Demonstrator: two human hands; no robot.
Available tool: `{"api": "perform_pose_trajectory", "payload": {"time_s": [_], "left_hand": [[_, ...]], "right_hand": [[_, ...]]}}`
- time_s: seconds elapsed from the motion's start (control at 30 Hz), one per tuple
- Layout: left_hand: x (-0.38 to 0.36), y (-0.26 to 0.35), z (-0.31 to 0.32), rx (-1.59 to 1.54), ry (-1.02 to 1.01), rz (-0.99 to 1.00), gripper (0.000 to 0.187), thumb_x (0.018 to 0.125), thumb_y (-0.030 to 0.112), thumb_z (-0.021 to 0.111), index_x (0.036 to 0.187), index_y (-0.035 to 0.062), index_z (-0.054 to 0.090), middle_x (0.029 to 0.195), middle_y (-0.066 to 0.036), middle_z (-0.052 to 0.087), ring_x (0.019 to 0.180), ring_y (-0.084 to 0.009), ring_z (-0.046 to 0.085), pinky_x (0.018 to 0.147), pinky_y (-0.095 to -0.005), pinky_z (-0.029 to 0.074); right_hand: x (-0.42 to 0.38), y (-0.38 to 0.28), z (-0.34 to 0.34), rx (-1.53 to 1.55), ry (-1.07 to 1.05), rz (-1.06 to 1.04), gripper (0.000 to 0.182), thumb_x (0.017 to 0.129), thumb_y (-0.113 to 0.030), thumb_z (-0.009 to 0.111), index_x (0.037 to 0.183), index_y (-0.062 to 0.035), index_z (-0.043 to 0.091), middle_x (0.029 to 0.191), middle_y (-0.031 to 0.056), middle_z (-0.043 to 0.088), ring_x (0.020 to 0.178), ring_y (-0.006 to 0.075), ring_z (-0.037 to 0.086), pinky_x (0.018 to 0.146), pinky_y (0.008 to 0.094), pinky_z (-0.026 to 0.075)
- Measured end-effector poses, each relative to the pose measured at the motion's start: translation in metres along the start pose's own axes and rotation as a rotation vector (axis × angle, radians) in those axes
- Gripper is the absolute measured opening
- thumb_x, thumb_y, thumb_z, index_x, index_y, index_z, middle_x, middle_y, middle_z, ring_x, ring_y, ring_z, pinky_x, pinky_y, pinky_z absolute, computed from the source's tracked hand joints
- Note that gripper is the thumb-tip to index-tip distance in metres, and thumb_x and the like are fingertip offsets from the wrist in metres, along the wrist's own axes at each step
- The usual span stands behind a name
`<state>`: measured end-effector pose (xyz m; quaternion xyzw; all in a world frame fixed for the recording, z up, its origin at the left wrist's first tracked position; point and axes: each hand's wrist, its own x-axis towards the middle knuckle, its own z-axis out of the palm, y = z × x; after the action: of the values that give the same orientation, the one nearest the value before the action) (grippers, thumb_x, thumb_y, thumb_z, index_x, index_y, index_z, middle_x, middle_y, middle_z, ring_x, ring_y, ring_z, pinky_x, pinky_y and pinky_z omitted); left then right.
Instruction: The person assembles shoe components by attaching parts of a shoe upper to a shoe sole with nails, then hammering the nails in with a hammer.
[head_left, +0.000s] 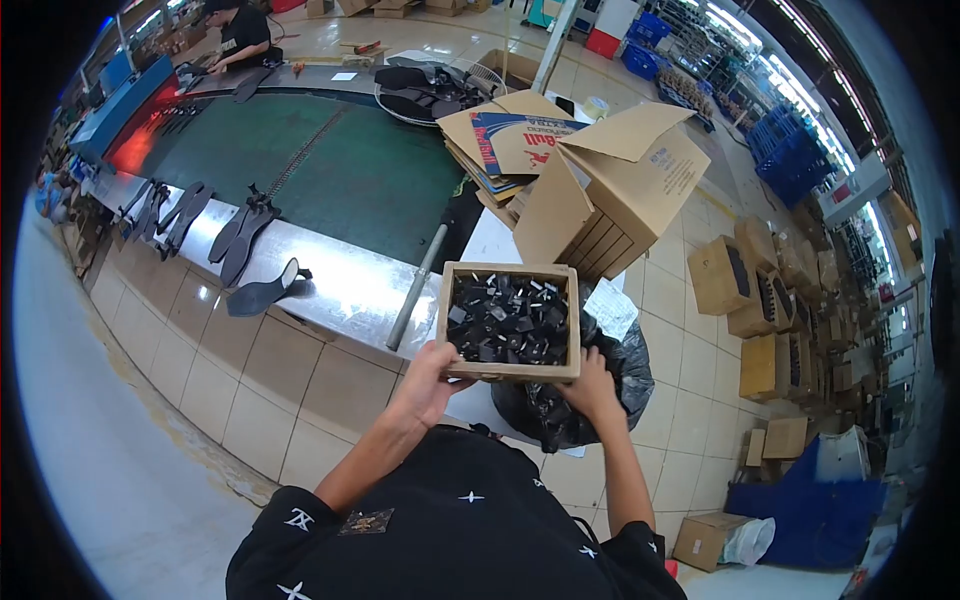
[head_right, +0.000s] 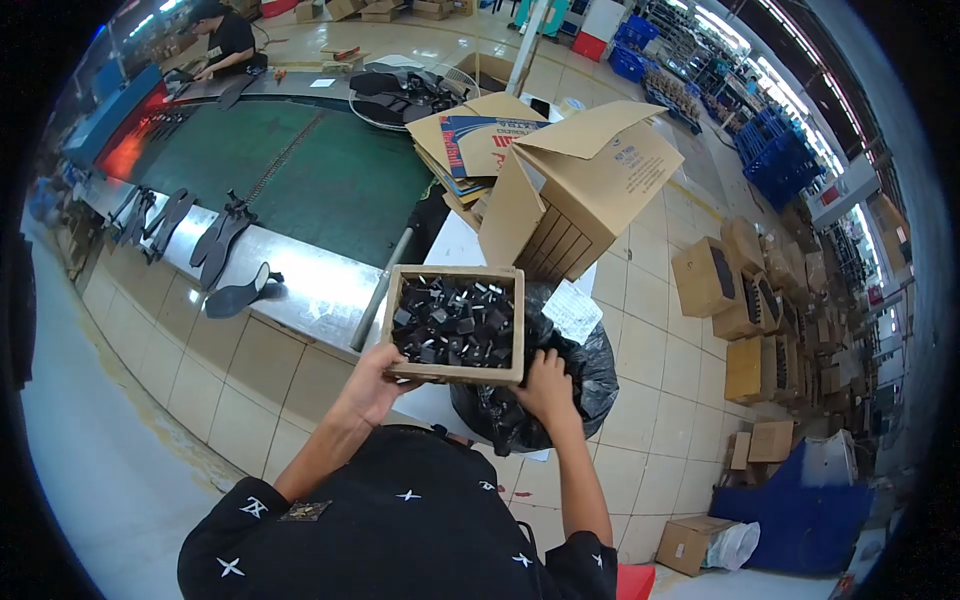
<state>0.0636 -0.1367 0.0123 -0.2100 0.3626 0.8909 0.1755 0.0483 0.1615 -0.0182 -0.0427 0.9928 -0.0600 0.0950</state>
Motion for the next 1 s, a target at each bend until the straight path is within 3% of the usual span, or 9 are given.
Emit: {"api": "perform_pose_trajectory", "payload": {"time_s": [0.2,0.33,0.47,0.5,0.63,0.73,0.8,0.93,1.0], "left_hand": [[-0.003,-0.002,0.003,-0.002,0.013,0.055,0.008,0.085,0.013,0.053,0.091,0.0080,0.056,0.088,-0.007,0.061,0.088,-0.0210,0.062,0.093,-0.0523,0.049],[0.003,0.021,-0.015,0.033,-0.051,0.048,0.015,0.084,0.010,0.055,0.098,0.0089,0.051,0.091,-0.004,0.055,0.088,-0.0163,0.056,0.091,-0.0496,0.047],[-0.003,0.004,-0.002,0.075,0.101,0.154,0.008,0.085,0.012,0.054,0.092,0.0084,0.052,0.087,-0.006,0.057,0.087,-0.0192,0.059,0.086,-0.0498,0.048],[-0.001,0.009,-0.009,0.047,0.043,0.109,0.012,0.085,0.012,0.054,0.096,0.0084,0.051,0.089,-0.005,0.056,0.087,-0.0186,0.058,0.085,-0.0496,0.049],[-0.005,0.009,-0.001,0.112,0.148,0.170,0.017,0.085,0.011,0.054,0.100,0.0089,0.049,0.089,-0.004,0.053,0.085,-0.0175,0.056,0.085,-0.0481,0.049],[-0.003,0.006,-0.004,0.090,0.143,0.135,0.018,0.085,0.011,0.055,0.101,0.0091,0.048,0.089,-0.003,0.052,0.085,-0.0166,0.055,0.085,-0.0470,0.049],[0.000,0.002,-0.009,0.091,0.114,0.121,0.031,0.084,0.012,0.058,0.111,0.0051,0.045,0.095,-0.005,0.052,0.088,-0.0165,0.055,0.088,-0.0466,0.047],[0.005,-0.007,-0.005,0.156,0.099,0.118,0.038,0.084,0.013,0.061,0.117,0.0034,0.043,0.098,-0.006,0.053,0.088,-0.0162,0.055,0.088,-0.0449,0.047],[0.007,-0.014,0.004,0.165,0.084,0.105,0.037,0.085,0.014,0.061,0.115,0.0038,0.045,0.096,-0.005,0.053,0.088,-0.0158,0.055,0.086,-0.0433,0.047]], "right_hand": [[0.006,0.000,0.023,0.201,-0.069,0.178,0.088,0.075,-0.041,0.081,0.137,0.0058,0.039,0.126,0.0262,0.051,0.120,0.0463,0.051,0.093,0.0556,0.050],[-0.003,-0.006,0.027,0.052,0.059,0.143,0.087,0.075,-0.041,0.081,0.138,0.0021,0.040,0.126,0.0258,0.053,0.113,0.0470,0.058,0.090,0.0528,0.052],[0.008,0.005,0.012,0.196,-0.073,0.166,0.084,0.073,-0.037,0.081,0.135,0.0046,0.042,0.124,0.0316,0.057,0.109,0.0474,0.061,0.094,0.0491,0.051],[0.011,0.000,-0.012,0.276,-0.164,0.226,0.078,0.071,-0.034,0.080,0.130,0.0073,0.047,0.112,0.0334,0.063,0.105,0.0455,0.064,0.093,0.0456,0.052],[0.007,0.041,-0.009,0.473,0.103,0.094,0.050,0.072,-0.027,0.074,0.105,0.0090,0.063,0.091,0.0279,0.069,0.087,0.0424,0.069,0.081,0.0433,0.054],[-0.002,0.048,-0.045,0.641,0.140,0.151,0.031,0.077,-0.021,0.067,0.096,0.0040,0.063,0.064,0.0138,0.060,0.060,0.0204,0.058,0.060,0.0347,0.047],[-0.007,0.034,-0.073,0.810,0.127,0.196,0.024,0.079,-0.016,0.064,0.092,0.0040,0.060,0.061,0.0095,0.056,0.058,0.0133,0.052,0.057,0.0314,0.044],[-0.006,-0.020,-0.113,0.679,0.407,-0.007,0.020,0.079,-0.012,0.063,0.091,0.0025,0.061,0.063,0.0110,0.057,0.058,0.0159,0.053,0.058,0.0312,0.045],[0.004,-0.053,-0.124,0.685,0.447,-0.148,0.024,0.078,-0.012,0.065,0.097,0.0014,0.062,0.077,0.0161,0.064,0.067,0.0234,0.061,0.065,0.0346,0.049]]}}
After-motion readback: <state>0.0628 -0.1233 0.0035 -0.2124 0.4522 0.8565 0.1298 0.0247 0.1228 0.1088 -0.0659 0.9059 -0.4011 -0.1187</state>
